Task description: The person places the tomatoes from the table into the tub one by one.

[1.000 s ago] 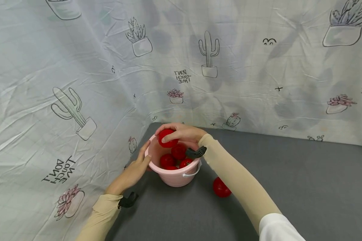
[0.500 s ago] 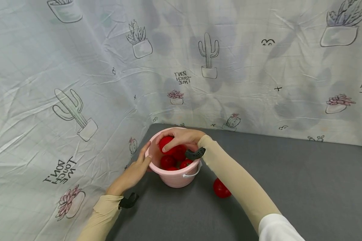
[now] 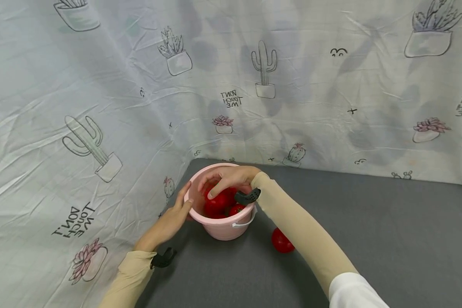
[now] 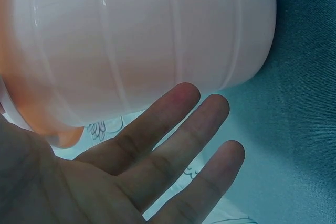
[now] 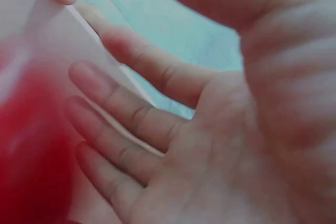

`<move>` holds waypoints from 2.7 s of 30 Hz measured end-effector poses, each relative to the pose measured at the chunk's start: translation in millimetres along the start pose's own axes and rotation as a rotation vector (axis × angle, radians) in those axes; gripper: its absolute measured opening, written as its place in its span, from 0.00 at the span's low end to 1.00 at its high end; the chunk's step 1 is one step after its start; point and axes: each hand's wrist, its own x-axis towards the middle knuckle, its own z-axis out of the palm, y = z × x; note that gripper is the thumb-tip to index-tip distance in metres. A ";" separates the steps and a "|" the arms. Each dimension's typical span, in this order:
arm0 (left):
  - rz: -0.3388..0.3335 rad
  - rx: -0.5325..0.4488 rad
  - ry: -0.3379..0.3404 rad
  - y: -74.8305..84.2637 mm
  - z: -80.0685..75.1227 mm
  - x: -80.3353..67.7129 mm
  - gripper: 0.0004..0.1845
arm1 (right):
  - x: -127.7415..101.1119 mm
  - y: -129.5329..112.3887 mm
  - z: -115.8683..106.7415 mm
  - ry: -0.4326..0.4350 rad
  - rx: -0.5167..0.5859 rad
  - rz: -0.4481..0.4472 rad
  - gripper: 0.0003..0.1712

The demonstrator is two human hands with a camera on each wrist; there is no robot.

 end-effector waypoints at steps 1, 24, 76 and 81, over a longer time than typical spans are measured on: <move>-0.002 -0.002 -0.004 0.3 -0.2 -0.4 0.34 | 0.1 -0.4 -0.1 -0.004 0.006 -0.008 0.24; 0.013 0.018 0.032 -0.5 1.4 3.2 0.31 | -26.3 -12.9 -9.8 0.251 0.322 -0.460 0.48; -0.006 -0.030 0.011 -0.6 5.4 5.5 0.31 | -179.4 170.2 57.8 0.559 0.205 -0.181 0.31; -0.009 -0.030 0.011 1.8 5.6 4.9 0.31 | -180.0 173.1 59.4 0.556 0.137 -0.130 0.29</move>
